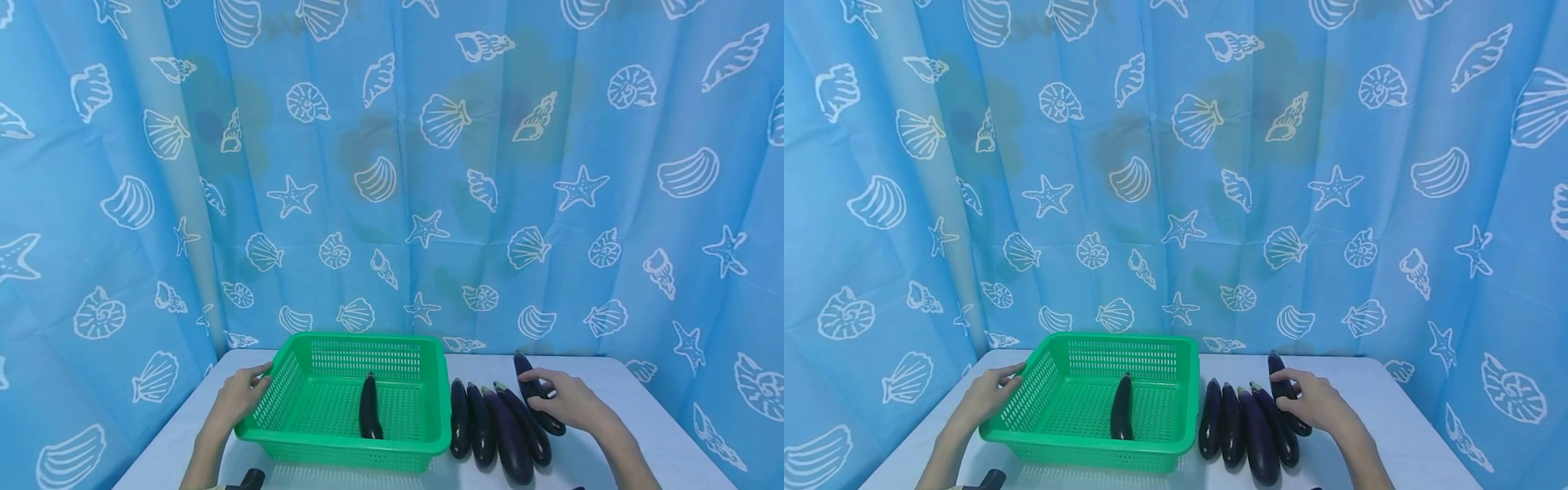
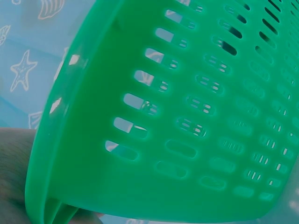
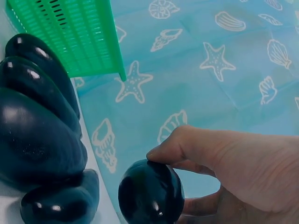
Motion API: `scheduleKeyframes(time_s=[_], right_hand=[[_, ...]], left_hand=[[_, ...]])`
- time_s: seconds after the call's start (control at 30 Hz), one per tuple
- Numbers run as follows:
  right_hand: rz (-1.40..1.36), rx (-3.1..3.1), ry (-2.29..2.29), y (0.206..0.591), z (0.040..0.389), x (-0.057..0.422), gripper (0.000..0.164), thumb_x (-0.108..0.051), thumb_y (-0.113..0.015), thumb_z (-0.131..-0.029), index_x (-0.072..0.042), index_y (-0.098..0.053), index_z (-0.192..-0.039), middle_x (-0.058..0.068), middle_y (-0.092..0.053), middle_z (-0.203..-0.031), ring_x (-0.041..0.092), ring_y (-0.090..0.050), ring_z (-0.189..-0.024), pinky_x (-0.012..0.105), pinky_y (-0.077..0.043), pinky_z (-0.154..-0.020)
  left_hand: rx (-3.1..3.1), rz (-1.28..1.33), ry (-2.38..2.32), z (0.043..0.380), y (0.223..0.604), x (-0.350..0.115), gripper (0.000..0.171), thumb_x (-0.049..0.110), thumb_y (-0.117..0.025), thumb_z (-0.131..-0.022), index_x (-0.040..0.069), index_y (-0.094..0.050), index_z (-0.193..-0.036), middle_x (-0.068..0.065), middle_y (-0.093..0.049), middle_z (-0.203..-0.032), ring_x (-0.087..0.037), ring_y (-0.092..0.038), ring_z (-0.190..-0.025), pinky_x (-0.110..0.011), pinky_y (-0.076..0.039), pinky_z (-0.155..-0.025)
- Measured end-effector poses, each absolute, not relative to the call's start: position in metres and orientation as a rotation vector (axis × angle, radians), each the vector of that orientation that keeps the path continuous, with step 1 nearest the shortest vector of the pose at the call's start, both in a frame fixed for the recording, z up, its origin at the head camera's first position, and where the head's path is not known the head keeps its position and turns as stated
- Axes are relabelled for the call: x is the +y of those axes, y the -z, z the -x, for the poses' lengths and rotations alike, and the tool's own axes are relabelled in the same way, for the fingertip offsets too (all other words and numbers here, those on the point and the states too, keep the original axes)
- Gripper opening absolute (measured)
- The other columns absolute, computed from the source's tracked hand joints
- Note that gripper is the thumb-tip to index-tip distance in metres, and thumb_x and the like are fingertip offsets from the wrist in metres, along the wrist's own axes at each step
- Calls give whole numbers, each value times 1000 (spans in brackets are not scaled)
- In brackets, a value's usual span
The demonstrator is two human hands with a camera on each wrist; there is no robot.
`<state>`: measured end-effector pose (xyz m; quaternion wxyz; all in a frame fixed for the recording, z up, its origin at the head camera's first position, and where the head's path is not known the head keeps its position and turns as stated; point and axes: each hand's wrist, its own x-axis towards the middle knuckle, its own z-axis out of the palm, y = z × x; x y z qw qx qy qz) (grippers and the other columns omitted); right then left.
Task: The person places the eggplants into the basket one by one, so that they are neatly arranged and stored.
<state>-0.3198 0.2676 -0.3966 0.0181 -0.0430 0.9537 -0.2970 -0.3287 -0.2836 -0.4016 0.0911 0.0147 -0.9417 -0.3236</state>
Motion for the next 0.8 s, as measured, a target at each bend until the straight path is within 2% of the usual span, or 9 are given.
scheduleKeyframes(time_s=[0.27, 0.63, 0.8], right_hand=[[155, 2962, 943, 395, 318, 260, 44, -20, -69, -89, -11, -60, -131, 17, -68, -106, 24, -65, -88, 50, -57, -77], [176, 2984, 938, 392, 315, 253, 45, -21, -70, -88, -12, -60, -130, 17, -68, -107, 25, -66, -89, 50, -56, -77], [175, 2993, 918, 387, 312, 249, 44, -21, -70, -88, -13, -60, -130, 18, -68, -108, 26, -66, -90, 52, -55, -77]], left_hand=[[-2798, -48, 971, 329, 402, -284, 44, 16, -51, -99, -3, -50, -139, -20, -71, -98, -16, -57, -61, -30, -46, -56], [-2796, -42, 965, 329, 402, -283, 44, 16, -51, -99, -3, -51, -138, -21, -71, -99, -16, -57, -62, -30, -45, -56], [-2792, -49, 971, 328, 401, -282, 44, 16, -51, -99, -4, -51, -138, -18, -71, -94, -16, -57, -59, -30, -46, -55]])
